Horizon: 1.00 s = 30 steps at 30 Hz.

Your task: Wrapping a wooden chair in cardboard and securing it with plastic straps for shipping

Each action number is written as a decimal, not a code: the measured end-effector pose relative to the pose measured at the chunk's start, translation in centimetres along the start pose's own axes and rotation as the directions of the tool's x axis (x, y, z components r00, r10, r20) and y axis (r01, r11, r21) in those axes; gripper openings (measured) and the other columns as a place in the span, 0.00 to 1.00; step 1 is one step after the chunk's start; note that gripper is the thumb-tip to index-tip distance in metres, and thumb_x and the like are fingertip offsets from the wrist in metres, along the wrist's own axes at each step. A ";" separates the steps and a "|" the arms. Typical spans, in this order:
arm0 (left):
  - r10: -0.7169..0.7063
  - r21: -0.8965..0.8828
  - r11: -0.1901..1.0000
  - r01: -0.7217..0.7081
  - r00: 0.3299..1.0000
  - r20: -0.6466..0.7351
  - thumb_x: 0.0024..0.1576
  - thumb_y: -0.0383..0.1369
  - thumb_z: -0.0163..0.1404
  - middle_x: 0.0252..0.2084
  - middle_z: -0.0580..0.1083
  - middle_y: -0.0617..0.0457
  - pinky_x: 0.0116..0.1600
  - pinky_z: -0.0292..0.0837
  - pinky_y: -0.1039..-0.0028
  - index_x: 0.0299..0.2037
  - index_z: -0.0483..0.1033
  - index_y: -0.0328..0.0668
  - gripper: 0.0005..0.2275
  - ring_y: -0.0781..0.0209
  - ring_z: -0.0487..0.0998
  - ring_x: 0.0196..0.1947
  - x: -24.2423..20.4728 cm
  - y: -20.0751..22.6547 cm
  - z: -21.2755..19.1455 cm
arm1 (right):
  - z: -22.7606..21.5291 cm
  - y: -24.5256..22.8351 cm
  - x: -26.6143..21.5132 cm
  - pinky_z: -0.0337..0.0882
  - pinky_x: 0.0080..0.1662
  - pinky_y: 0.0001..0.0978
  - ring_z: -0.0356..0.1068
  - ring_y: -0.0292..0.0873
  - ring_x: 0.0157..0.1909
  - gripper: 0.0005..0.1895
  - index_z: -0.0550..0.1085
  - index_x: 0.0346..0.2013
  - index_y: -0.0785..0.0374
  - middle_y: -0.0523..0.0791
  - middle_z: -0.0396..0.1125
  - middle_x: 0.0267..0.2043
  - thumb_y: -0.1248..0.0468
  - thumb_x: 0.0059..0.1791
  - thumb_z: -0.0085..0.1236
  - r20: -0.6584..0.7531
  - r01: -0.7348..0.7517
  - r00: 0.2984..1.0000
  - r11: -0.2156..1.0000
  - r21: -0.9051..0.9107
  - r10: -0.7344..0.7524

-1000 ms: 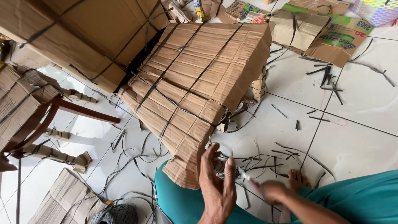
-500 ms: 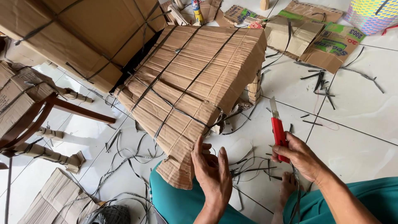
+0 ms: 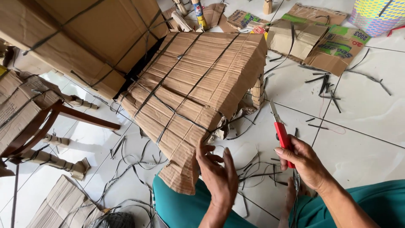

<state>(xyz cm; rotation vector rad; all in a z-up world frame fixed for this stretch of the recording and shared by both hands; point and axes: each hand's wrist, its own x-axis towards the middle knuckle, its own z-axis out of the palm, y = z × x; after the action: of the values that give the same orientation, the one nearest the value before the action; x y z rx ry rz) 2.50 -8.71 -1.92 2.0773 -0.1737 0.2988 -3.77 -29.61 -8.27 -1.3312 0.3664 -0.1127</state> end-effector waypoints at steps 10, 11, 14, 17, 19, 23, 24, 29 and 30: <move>-0.321 -0.358 0.868 0.344 0.939 0.123 0.59 0.41 0.49 0.42 0.72 0.48 0.39 0.72 0.71 0.68 0.61 0.33 0.29 0.62 0.72 0.34 0.5 0.6 0.6 | -0.1 0.8 0.0 0.70 0.33 0.40 0.67 0.46 0.26 0.07 0.76 0.39 0.68 0.50 0.67 0.25 0.66 0.49 0.58 0.004 -0.021 1.000 0.999 0.038 0.021; -0.395 -0.430 0.786 0.445 0.896 0.205 0.60 0.43 0.46 0.42 0.70 0.48 0.40 0.71 0.70 0.66 0.62 0.31 0.28 0.62 0.70 0.33 1.1 1.1 0.7 | -0.1 1.0 0.0 0.72 0.33 0.41 0.68 0.47 0.26 0.07 0.76 0.38 0.68 0.49 0.67 0.25 0.66 0.49 0.58 0.006 -0.022 1.000 0.999 0.042 0.021; -0.470 -0.625 0.522 0.580 0.808 0.356 0.63 0.41 0.44 0.39 0.68 0.46 0.38 0.66 0.71 0.55 0.67 0.28 0.20 0.61 0.67 0.31 3.3 0.4 1.5 | -0.1 0.7 -0.1 0.73 0.32 0.42 0.68 0.47 0.26 0.08 0.77 0.40 0.70 0.50 0.67 0.24 0.67 0.49 0.58 0.000 -0.024 1.000 0.998 0.055 0.024; -0.463 -0.773 0.163 0.613 0.739 0.489 0.64 0.36 0.49 0.33 0.69 0.49 0.34 0.61 0.75 0.43 0.71 0.35 0.09 0.64 0.66 0.27 5.3 -2.0 3.3 | 0.2 0.0 -0.4 0.72 0.33 0.42 0.67 0.48 0.26 0.11 0.78 0.42 0.73 0.51 0.66 0.23 0.68 0.49 0.57 -0.018 -0.031 0.999 0.998 0.060 0.032; -0.438 -0.797 -0.018 0.604 0.712 0.549 0.63 0.35 0.53 0.30 0.69 0.54 0.32 0.60 0.78 0.39 0.72 0.42 0.06 0.67 0.66 0.25 6.1 -2.9 4.3 | 0.2 -0.1 -0.3 0.72 0.33 0.42 0.67 0.48 0.26 0.11 0.78 0.42 0.72 0.51 0.66 0.22 0.67 0.49 0.57 -0.024 -0.028 0.999 0.998 0.048 0.029; -0.478 -0.805 0.030 0.592 0.716 0.509 0.66 0.33 0.47 0.35 0.69 0.53 0.31 0.58 0.79 0.46 0.76 0.38 0.08 0.68 0.63 0.26 5.6 -3.1 4.9 | 0.1 -0.2 -0.5 0.72 0.35 0.42 0.68 0.48 0.26 0.09 0.78 0.39 0.71 0.50 0.67 0.22 0.67 0.49 0.57 -0.006 -0.005 1.000 0.999 0.038 0.005; -0.508 -0.809 0.103 0.579 0.730 0.458 0.67 0.31 0.43 0.41 0.72 0.51 0.32 0.57 0.78 0.44 0.78 0.34 0.10 0.66 0.62 0.26 5.5 -3.1 5.0 | 0.0 -0.3 -0.6 0.72 0.38 0.42 0.69 0.49 0.28 0.08 0.78 0.36 0.71 0.50 0.68 0.23 0.66 0.49 0.57 -0.001 -0.001 1.000 1.000 0.031 0.001; -0.417 -0.818 0.152 0.554 0.787 0.455 0.68 0.31 0.41 0.42 0.73 0.47 0.31 0.62 0.74 0.35 0.68 0.36 0.10 0.63 0.66 0.25 3.0 -4.6 3.9 | 0.2 -2.2 -0.6 0.66 0.38 0.37 0.65 0.45 0.30 0.23 0.79 0.55 0.72 0.49 0.66 0.24 0.63 0.50 0.50 -0.028 -0.026 0.999 0.997 -0.069 0.024; -0.398 -0.819 0.117 0.562 0.782 0.480 0.69 0.32 0.39 0.30 0.72 0.49 0.28 0.62 0.74 0.33 0.66 0.40 0.11 0.64 0.65 0.21 2.5 -5.3 3.9 | -0.1 -2.1 -0.4 0.61 0.33 0.35 0.59 0.43 0.26 0.24 0.79 0.58 0.68 0.45 0.60 0.20 0.62 0.51 0.48 0.001 0.035 0.999 0.996 -0.086 -0.035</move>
<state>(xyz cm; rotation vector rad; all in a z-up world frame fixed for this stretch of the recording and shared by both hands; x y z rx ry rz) 6.70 -9.47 -7.47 0.7902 0.2417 -0.3519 -3.88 -30.10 -6.17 -1.4227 0.3513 -0.1281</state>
